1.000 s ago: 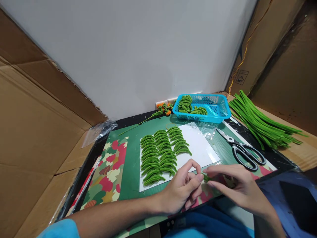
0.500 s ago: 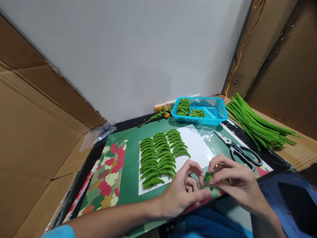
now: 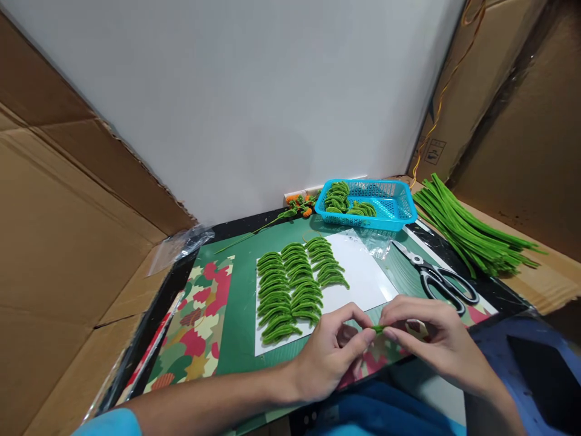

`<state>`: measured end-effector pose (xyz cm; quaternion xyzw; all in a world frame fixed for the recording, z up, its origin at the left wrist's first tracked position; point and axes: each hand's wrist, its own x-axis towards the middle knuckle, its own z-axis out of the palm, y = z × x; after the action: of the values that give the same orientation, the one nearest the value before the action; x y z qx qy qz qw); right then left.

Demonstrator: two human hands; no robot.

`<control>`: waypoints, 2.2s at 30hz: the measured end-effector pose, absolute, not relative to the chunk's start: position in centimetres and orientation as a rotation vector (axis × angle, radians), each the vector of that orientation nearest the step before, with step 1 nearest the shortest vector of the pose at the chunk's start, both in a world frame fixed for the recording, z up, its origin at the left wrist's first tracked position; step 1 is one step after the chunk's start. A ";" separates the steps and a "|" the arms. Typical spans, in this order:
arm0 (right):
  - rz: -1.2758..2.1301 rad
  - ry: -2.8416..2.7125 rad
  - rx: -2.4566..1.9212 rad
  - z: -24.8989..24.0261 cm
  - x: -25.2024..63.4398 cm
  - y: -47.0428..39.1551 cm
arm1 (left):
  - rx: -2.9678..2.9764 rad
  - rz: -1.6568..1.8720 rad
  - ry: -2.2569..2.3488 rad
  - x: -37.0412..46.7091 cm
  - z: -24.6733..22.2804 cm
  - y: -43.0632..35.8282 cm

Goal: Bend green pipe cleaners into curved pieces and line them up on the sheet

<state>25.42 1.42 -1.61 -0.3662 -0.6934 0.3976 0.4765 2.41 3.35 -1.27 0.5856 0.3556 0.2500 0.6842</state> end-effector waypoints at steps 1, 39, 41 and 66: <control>0.974 -1.715 -0.916 -1.6 25.5 1.4 | 1.325 0.568 0.808 2.4 -1.2 3.3; 0.405 -1.821 -0.739 -2.7 24.4 2.4 | 1.159 0.578 0.766 2.6 -2.2 3.7; 0.418 -1.826 -0.740 -2.8 24.3 2.4 | 1.154 0.582 0.765 2.6 -2.2 3.7; -0.154 -1.813 -1.121 -2.5 20.4 1.6 | 1.511 0.748 0.990 2.2 0.4 5.4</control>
<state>20.44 1.64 -2.52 -0.4599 -0.7434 -0.0633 0.4814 2.16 5.37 0.35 0.6407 0.4197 0.3171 0.5593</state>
